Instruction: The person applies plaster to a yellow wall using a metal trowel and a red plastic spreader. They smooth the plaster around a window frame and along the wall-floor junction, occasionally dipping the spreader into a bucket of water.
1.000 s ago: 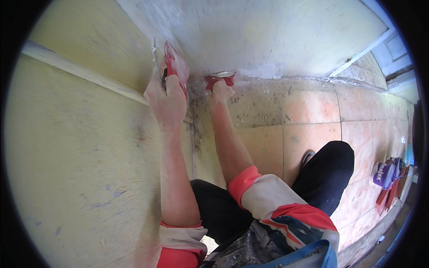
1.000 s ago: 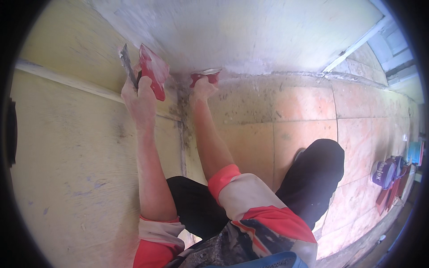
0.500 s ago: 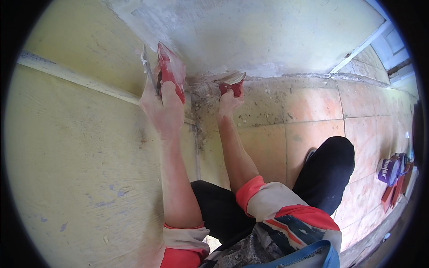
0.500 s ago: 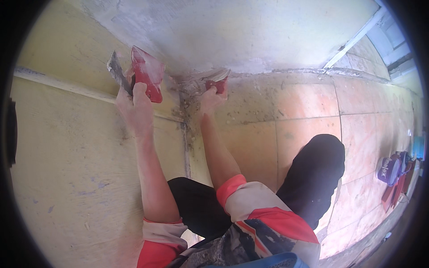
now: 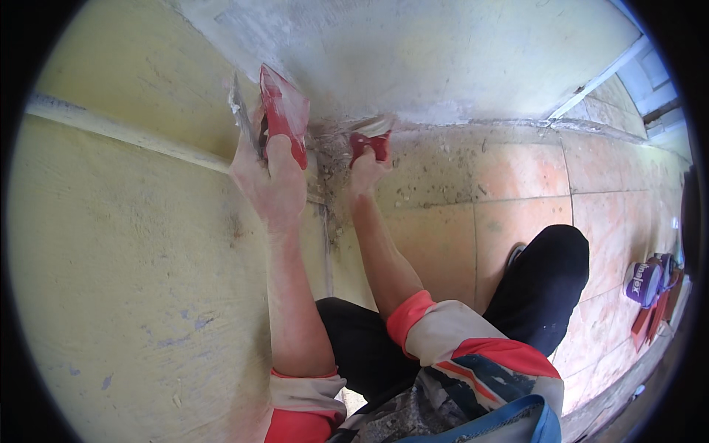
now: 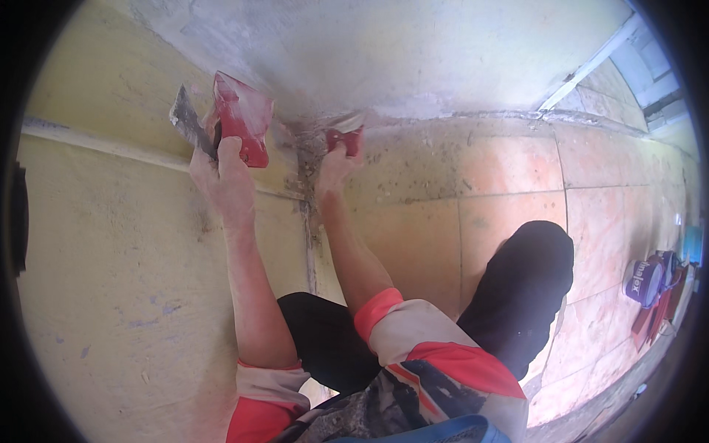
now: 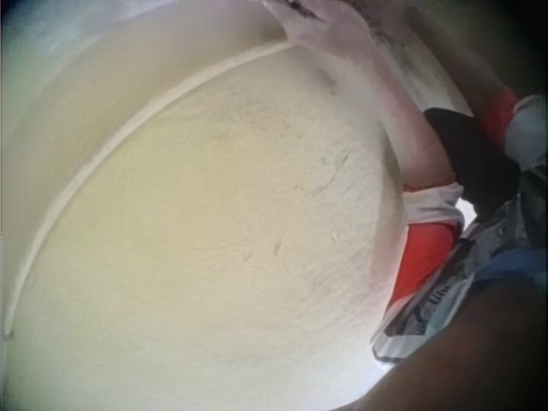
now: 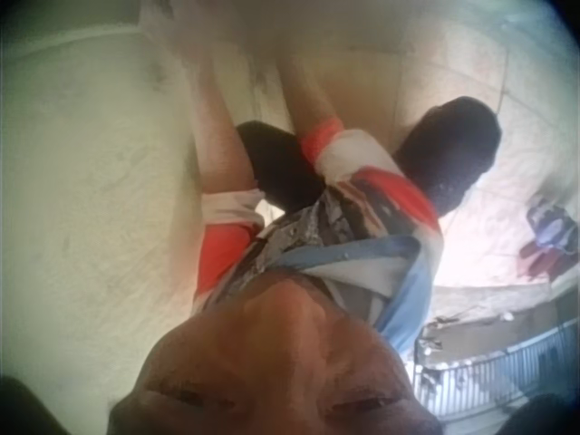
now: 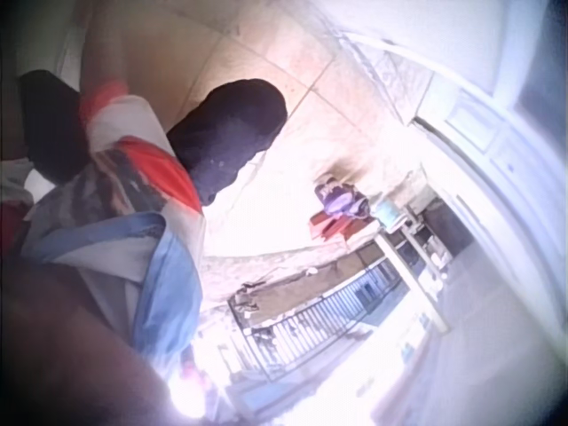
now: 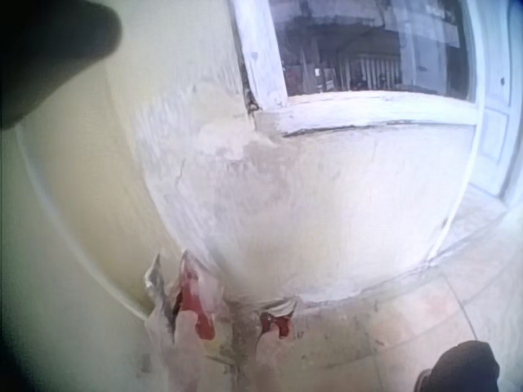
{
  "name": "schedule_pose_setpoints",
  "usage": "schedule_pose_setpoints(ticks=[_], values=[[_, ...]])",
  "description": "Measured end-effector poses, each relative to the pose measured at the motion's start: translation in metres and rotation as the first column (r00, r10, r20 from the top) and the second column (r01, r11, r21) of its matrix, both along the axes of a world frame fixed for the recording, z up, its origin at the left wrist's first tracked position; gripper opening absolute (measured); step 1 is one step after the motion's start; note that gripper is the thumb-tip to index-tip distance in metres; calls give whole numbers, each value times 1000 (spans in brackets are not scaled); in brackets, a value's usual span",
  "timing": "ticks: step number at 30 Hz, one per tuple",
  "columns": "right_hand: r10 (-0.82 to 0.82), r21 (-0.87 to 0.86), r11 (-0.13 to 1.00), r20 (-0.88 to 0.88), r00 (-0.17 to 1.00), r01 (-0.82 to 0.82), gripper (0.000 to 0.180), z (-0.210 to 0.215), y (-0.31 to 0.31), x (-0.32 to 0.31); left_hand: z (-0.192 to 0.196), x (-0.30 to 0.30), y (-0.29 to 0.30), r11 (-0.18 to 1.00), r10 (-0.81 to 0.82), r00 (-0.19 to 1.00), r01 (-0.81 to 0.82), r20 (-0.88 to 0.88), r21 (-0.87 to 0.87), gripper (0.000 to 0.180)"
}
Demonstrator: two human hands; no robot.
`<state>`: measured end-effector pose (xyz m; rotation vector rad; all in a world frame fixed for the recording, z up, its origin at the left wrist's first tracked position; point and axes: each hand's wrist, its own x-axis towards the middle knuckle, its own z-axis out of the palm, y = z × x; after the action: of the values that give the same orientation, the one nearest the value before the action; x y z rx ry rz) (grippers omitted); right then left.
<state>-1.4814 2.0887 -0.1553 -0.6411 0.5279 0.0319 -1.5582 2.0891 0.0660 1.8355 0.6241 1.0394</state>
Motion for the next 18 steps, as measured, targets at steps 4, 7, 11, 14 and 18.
schedule_pose_setpoints(ticks=[4,7,11,14,18], values=[[41,-265,964,65,997,-23,53,-3,4,37,-2,6,-7,998,-45,999,45,-3,46,48],[131,-336,938,100,986,-91,54,7,8,39,-4,9,-10,999,-48,999,48,-14,2,46],[116,-165,983,243,963,-77,58,14,6,-2,-2,9,-9,998,-57,998,57,9,-3,48],[35,-359,922,445,895,142,62,-2,-27,4,1,4,-9,999,-42,999,42,6,1,48],[167,-656,706,519,838,265,69,-18,-59,15,-3,3,-2,995,-26,999,24,21,93,49]])
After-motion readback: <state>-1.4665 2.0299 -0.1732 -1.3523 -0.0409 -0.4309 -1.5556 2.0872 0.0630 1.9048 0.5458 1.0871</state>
